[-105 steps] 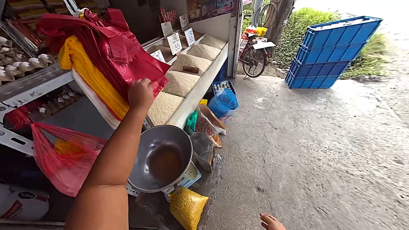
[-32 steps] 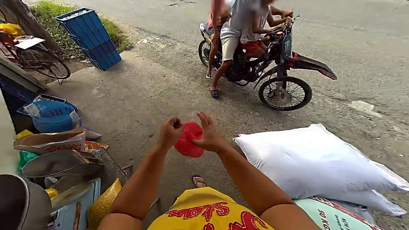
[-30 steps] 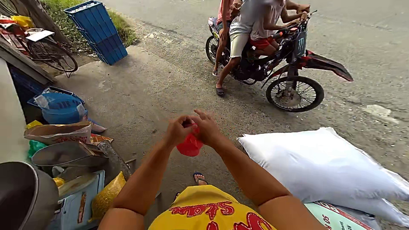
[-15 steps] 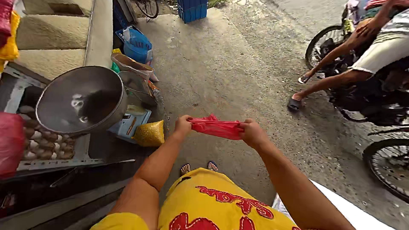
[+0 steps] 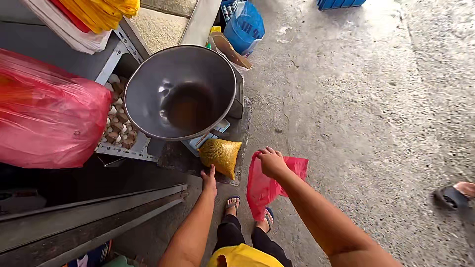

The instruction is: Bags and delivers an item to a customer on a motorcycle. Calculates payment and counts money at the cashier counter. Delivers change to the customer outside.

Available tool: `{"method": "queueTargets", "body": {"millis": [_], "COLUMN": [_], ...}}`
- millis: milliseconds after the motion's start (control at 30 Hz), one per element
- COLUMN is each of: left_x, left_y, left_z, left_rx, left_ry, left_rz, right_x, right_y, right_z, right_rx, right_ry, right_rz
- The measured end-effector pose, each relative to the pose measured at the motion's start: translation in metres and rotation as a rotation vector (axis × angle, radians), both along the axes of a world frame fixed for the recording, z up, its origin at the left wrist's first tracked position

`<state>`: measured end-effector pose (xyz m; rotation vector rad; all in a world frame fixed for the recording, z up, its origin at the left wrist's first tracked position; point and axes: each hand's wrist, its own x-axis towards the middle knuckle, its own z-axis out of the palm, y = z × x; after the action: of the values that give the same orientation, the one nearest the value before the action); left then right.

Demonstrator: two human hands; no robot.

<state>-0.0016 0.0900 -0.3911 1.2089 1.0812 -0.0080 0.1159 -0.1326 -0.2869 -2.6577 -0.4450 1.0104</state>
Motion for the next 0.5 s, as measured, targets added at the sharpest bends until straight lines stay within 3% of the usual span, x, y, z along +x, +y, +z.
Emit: {"method": "queueTargets", "body": {"millis": [133, 267, 400, 500], "left_x": [0.032, 0.048, 0.052, 0.033], "left_y": [-0.015, -0.027, -0.016, 0.008], "left_z": [-0.015, -0.013, -0.012, -0.017], "left_rx": [-0.018, 0.024, 0.025, -0.146], "left_ry": [0.011, 0.082, 0.141, 0.03], "left_rz": [0.172, 0.213, 0.215, 0.18], "right_x": [0.06, 0.082, 0.065, 0.03], "right_y": [0.067, 0.09, 0.086, 0.081], "right_z": [-0.071, -0.118, -0.117, -0.073], "right_rx": [0.054, 0.033, 0.135, 0.211], "right_ry": [-0.058, 0.199, 0.296, 0.325], "right_rz": [0.084, 0.006, -0.157, -0.157]}}
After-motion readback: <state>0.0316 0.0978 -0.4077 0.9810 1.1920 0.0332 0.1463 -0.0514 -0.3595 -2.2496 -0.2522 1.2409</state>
